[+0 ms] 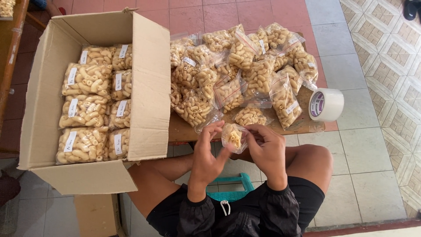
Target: Sealing small plastic bags of snacks and packing them into a cardboard box.
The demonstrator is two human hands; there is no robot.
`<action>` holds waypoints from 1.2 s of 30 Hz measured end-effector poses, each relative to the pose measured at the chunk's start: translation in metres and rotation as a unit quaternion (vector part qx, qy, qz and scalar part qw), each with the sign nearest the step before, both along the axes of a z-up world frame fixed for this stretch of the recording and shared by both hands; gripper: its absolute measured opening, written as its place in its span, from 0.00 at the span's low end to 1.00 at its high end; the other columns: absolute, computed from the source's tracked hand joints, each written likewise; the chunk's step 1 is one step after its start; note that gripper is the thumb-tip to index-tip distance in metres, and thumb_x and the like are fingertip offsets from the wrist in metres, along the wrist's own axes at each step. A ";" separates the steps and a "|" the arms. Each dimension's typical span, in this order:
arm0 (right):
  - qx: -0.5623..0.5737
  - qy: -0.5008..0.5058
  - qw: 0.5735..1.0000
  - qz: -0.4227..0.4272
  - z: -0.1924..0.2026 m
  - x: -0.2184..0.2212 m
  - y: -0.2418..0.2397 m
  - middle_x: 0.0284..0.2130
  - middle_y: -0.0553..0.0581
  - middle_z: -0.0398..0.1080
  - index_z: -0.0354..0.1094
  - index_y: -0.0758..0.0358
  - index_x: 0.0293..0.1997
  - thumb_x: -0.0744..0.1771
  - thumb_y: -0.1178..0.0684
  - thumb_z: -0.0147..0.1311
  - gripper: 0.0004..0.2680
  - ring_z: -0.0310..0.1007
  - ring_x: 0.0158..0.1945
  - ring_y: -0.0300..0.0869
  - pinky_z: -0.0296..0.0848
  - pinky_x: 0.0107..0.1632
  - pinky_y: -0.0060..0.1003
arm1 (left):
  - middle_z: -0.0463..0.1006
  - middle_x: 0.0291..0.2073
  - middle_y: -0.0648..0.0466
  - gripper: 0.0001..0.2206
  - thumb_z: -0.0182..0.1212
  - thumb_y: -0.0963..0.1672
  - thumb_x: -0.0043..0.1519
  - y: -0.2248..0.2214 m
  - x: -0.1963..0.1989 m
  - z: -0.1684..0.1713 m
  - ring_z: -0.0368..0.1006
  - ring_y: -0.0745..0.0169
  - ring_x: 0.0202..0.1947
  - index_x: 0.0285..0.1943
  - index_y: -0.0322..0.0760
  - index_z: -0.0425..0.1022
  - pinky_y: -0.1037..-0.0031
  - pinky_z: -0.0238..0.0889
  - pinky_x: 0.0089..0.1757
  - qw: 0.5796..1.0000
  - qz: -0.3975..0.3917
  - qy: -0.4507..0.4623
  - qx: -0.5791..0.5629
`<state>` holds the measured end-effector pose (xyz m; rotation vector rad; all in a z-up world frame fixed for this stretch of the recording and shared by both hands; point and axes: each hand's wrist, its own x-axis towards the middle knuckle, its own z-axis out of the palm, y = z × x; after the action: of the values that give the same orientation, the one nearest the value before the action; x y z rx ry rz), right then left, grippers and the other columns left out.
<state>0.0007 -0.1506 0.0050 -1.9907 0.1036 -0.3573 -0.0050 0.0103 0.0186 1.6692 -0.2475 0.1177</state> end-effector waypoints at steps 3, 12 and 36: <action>0.153 0.045 0.987 -0.002 0.011 -0.004 -0.003 0.23 0.61 0.75 0.74 0.67 0.36 0.64 0.63 0.57 0.02 0.76 0.25 0.40 0.78 0.32 0.33 | 0.53 0.66 0.24 0.52 0.74 0.56 0.43 -0.002 -0.002 -0.004 0.46 0.21 0.68 0.68 0.24 0.47 0.39 0.41 0.63 0.993 -0.068 -0.076 0.061; 0.223 0.061 0.972 0.031 0.014 -0.003 -0.008 0.23 0.56 0.73 0.76 0.67 0.39 0.64 0.61 0.60 0.04 0.73 0.29 0.34 0.77 0.36 0.32 | 0.76 0.43 0.38 0.36 0.77 0.39 0.43 -0.038 0.009 -0.087 0.75 0.42 0.48 0.62 0.29 0.63 0.56 0.67 0.50 0.996 -0.020 -0.041 -0.075; -0.227 0.055 0.972 -0.020 -0.036 0.066 -0.103 0.54 0.82 0.58 0.49 0.79 0.66 0.57 0.51 0.71 0.36 0.55 0.60 0.72 0.53 0.63 0.63 | 0.75 0.44 0.35 0.39 0.62 0.58 0.57 -0.037 0.007 -0.131 0.77 0.48 0.44 0.67 0.30 0.53 0.64 0.75 0.43 0.917 -0.042 0.061 -0.393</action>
<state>0.0670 -0.2531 -0.0315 -2.4658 0.1419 -0.3159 0.0020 -0.0271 -0.1127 0.8569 -0.1465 0.0368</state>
